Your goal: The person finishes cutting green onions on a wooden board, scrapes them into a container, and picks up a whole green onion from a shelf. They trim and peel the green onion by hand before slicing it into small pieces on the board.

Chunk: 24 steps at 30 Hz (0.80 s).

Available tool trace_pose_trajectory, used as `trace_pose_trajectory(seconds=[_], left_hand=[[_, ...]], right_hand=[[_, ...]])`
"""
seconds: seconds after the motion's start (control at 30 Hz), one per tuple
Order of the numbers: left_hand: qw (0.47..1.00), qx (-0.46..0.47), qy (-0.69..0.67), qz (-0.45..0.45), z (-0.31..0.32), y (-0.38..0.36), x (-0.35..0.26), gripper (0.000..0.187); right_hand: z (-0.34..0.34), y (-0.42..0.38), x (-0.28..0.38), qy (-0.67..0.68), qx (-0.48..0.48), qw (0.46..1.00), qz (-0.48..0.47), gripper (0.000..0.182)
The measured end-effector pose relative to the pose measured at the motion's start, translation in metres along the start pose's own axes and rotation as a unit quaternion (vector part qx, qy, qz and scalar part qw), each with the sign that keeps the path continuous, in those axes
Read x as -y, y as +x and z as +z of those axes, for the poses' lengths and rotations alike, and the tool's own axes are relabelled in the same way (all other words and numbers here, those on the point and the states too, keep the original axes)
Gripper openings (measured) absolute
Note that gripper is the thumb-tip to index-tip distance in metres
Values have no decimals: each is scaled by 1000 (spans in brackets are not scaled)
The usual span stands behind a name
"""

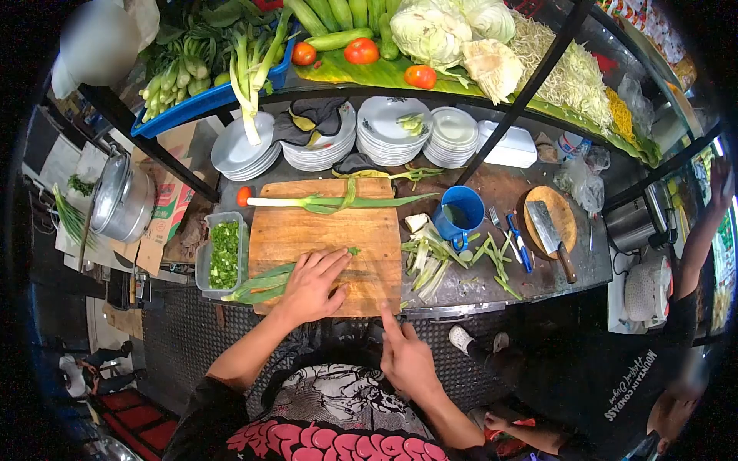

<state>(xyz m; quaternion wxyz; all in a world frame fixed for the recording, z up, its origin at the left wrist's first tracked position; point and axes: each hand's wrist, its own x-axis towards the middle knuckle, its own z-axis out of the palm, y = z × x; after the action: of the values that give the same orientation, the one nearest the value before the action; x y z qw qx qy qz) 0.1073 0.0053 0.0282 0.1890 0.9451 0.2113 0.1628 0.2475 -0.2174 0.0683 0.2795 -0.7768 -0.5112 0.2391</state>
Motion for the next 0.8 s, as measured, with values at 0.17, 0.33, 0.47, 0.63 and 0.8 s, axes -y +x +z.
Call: trace_pose_trajectory(seconds=[0.17,0.33,0.47,0.63,0.8], left_hand=[[1000,6,3,-4,0,-1,-1,59],[1000,8,1,-10,0,-1,-1,59],[1000,8,1,-12,-1,-2,-3,59],[1000,6,-6,-12,1,-2,-1,60],[1000,3,-23,-15,-1,-2,0,59]], right_hand=[[19,31,-3,24,-36,998,-50,66],[21,36,6,-1,-4,1000,-17,67],[20,28,7,-61,0,998,-11,71],[10,-2,-5,-31,3,999,-6,69],[9,11,2,18,18,1000,15,65]])
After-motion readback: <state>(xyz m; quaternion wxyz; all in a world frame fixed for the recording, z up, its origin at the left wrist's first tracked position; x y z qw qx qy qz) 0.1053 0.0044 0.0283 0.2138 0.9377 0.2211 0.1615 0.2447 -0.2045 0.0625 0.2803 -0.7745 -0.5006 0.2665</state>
